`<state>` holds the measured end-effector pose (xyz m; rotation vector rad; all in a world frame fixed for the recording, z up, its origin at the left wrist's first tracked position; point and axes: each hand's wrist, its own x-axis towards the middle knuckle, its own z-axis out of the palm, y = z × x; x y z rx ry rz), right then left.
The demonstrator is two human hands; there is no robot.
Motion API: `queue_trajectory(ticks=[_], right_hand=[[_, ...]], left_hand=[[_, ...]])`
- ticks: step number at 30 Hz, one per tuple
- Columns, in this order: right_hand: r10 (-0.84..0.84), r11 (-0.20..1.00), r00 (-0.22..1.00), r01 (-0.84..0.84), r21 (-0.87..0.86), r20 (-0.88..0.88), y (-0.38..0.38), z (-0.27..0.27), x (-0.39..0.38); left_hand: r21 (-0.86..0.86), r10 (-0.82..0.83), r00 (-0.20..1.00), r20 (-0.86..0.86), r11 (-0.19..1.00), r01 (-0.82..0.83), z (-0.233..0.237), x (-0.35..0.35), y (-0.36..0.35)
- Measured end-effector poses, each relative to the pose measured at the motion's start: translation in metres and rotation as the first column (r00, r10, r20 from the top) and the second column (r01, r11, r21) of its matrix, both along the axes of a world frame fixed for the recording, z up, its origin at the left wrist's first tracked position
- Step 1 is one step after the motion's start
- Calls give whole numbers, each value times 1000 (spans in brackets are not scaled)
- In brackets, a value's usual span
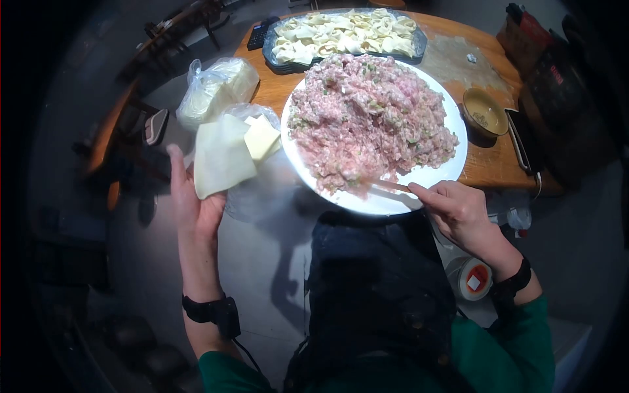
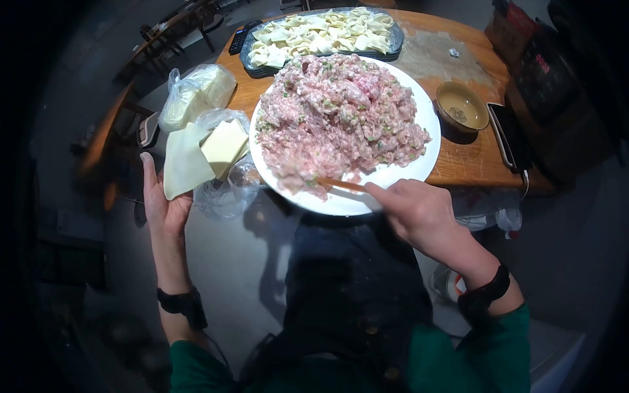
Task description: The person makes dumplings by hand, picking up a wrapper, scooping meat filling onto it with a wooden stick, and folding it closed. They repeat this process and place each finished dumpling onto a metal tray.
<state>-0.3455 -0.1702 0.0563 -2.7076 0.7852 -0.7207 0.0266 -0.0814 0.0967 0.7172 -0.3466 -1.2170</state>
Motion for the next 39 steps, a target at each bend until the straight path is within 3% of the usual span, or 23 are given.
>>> queue_trajectory(ticks=[1, 5, 10, 13, 18, 21, 23, 27, 29, 32, 34, 39], right_hand=[[0, 999, 999, -2, -33, -42, 0, -1, 1], [57, 997, 989, -64, -45, -138, 1, -8, 2], [65, 997, 995, -68, -28, -80, 1, -5, 9], [36, 994, 989, -50, -94, -146, 1, -12, 17], [46, 995, 986, -59, -76, -159, 7, -13, 15], [17, 995, 991, -30, -99, -135, 10, -15, 18], [-1, 994, 991, -14, -108, -136, 13, -15, 21], [-9, 997, 986, -5, -83, -168, 19, -16, 24], [4, 998, 985, -15, -65, -172, 21, -18, 25], [55, 998, 998, -53, 36, -41, 27, -26, 24], [71, 995, 997, -72, 66, 16, 39, -32, 23], [33, 999, 998, -34, -23, -54, 58, -40, 24]], left_hand=[[-7, -11, 999, -36, 1000, 10, -16, -15, 9], [287, -108, 991, -77, 950, 125, -58, -73, 54], [304, -89, 960, -266, 937, 171, -95, -98, 73], [333, -71, 932, -355, 922, 197, -113, -104, 75], [360, -85, 937, -339, 908, 213, -127, -115, 73], [432, -79, 894, -441, 854, 289, -123, -120, 64], [498, -85, 919, -386, 819, 285, -111, -128, 58], [382, -215, 910, -354, 855, 351, -111, -133, 51], [192, -244, 873, -422, 917, 349, -115, -140, 43], [67, -267, 889, -371, 948, 312, -103, -148, 37], [39, -252, 899, -359, 958, 284, -99, -153, 36], [22, -231, 929, -288, 969, 247, -101, -152, 39]])
